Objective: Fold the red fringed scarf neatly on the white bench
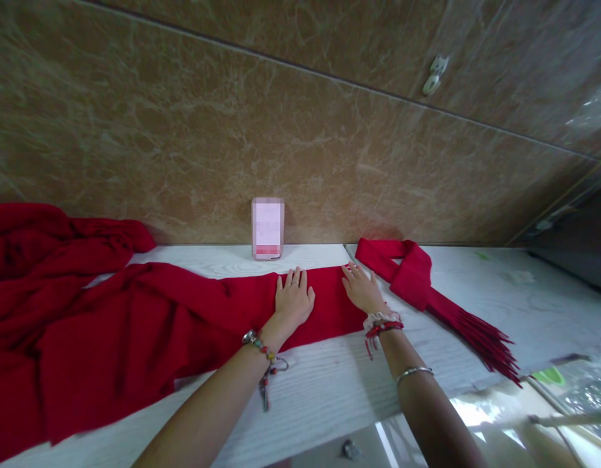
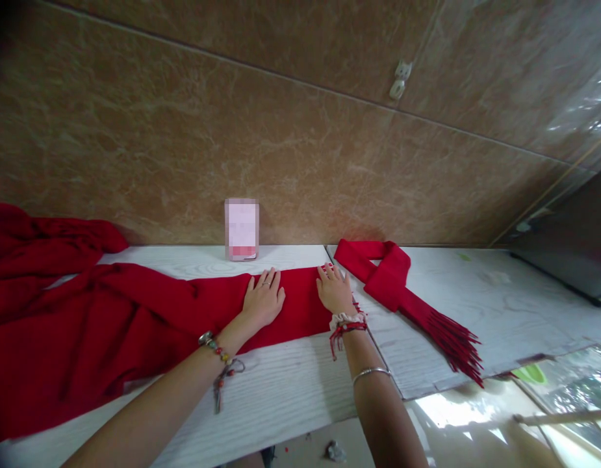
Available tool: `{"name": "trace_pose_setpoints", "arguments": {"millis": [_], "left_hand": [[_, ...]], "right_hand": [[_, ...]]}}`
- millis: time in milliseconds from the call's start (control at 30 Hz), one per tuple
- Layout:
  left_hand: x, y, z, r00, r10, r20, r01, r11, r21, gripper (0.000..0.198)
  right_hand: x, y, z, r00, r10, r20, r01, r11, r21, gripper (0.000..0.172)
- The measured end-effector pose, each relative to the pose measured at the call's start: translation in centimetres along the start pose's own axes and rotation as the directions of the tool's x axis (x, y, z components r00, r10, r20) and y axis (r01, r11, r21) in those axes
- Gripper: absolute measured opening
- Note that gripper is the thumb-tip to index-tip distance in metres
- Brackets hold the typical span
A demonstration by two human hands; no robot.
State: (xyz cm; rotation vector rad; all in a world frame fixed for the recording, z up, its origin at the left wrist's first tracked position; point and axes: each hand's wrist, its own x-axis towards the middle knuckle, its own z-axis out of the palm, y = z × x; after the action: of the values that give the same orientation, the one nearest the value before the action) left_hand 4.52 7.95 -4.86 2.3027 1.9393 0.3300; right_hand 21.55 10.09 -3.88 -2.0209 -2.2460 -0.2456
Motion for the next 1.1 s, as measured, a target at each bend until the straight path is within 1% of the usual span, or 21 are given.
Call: {"name": "trace_pose_setpoints", "arguments": {"millis": [33,100,133,200,267,300,367,433,533,567,633,667,700,767,867,933,1000,1100], "left_hand": [[0.0,0.0,0.0,1.0,0.0,-0.003,0.0,1.0,-0.001,0.051],[0.0,0.0,0.1,1.0,0.0,-0.012,0.0,1.0,-0.002,0.051],[0.1,0.0,0.1,1.0,0.0,-0.016,0.0,1.0,-0.003,0.051],[0.1,0.0,0.2,1.0,0.0,-0.023,0.0,1.0,-0.003,0.051],[0.1,-0.1,0.3,0.999,0.003,-0.032,-0.003,1.0,0.002,0.051],[0.1,-0.1,0.4,0.999,0.006,-0.035,-0.005,1.0,0.005,0.051],[0.1,-0.1,0.3,0.999,0.01,-0.039,-0.01,1.0,0.013,0.051],[0.1,-0.1,0.2,1.0,0.008,-0.029,-0.007,1.0,0.018,0.051],[0.1,-0.1,0.0,1.0,0.002,-0.006,-0.002,1.0,0.02,0.051],[0.1,-0.1,0.0,1.0,0.002,0.002,-0.002,1.0,0.02,0.051],[0.1,-0.1,-0.1,1.0,0.004,0.01,-0.005,1.0,0.022,0.051],[0.1,-0.1,-0.1,1.0,0.005,0.01,-0.006,1.0,0.024,0.051],[0.1,-0.1,0.0,1.0,0.006,0.008,-0.006,1.0,0.026,0.051],[0.1,-0.1,0.1,1.0,0.011,-0.004,-0.01,0.999,0.032,0.051],[0.1,-0.1,0.2,1.0,0.016,-0.022,-0.015,0.999,0.038,0.05],[0.0,-0.1,0.2,1.0,0.015,-0.027,-0.014,0.999,0.04,0.05],[0.0,-0.1,0.1,1.0,0.013,-0.022,-0.012,0.999,0.04,0.05],[0.0,-0.1,-0.1,1.0,0.011,-0.007,-0.011,0.999,0.038,0.05]], "right_hand": [[0.0,-0.2,-0.1,0.999,-0.007,-0.041,0.008,1.0,0.014,0.043],[0.1,-1.0,-0.2,0.991,-0.105,-0.082,0.111,0.991,0.07,0.044],[0.1,-1.4,-0.2,0.981,-0.18,-0.068,0.187,0.977,0.105,0.044],[0.2,-2.2,0.1,0.948,-0.319,-0.005,0.315,0.935,0.164,0.044],[0.2,-2.6,0.5,0.927,-0.372,0.042,0.358,0.915,0.184,0.044],[0.2,-2.6,0.6,0.93,-0.365,0.05,0.351,0.919,0.179,0.044],[0.3,-2.1,0.9,0.95,-0.307,0.054,0.297,0.943,0.15,0.044],[0.4,-1.3,1.0,0.973,-0.218,0.076,0.208,0.971,0.12,0.043],[0.6,0.0,1.0,0.994,-0.057,0.098,0.049,0.995,0.09,0.042],[0.6,0.4,0.9,0.997,-0.001,0.083,-0.006,0.997,0.082,0.042],[0.6,0.8,0.6,0.997,0.072,0.003,-0.072,0.994,0.077,0.041],[0.5,0.7,0.4,0.996,0.075,-0.047,-0.071,0.994,0.085,0.041],[0.3,0.5,0.3,0.995,0.051,-0.091,-0.042,0.994,0.101,0.042],[-0.2,-0.4,0.0,0.99,-0.061,-0.125,0.079,0.986,0.144,0.043],[-1.3,-1.9,0.1,0.96,-0.276,-0.044,0.279,0.942,0.184,0.045],[-1.9,-2.4,0.4,0.936,-0.353,0.008,0.345,0.921,0.182,0.044],[-2.0,-2.3,0.7,0.937,-0.348,0.026,0.34,0.926,0.161,0.045],[-1.8,-1.2,0.9,0.97,-0.239,0.034,0.234,0.965,0.118,0.045]]}}
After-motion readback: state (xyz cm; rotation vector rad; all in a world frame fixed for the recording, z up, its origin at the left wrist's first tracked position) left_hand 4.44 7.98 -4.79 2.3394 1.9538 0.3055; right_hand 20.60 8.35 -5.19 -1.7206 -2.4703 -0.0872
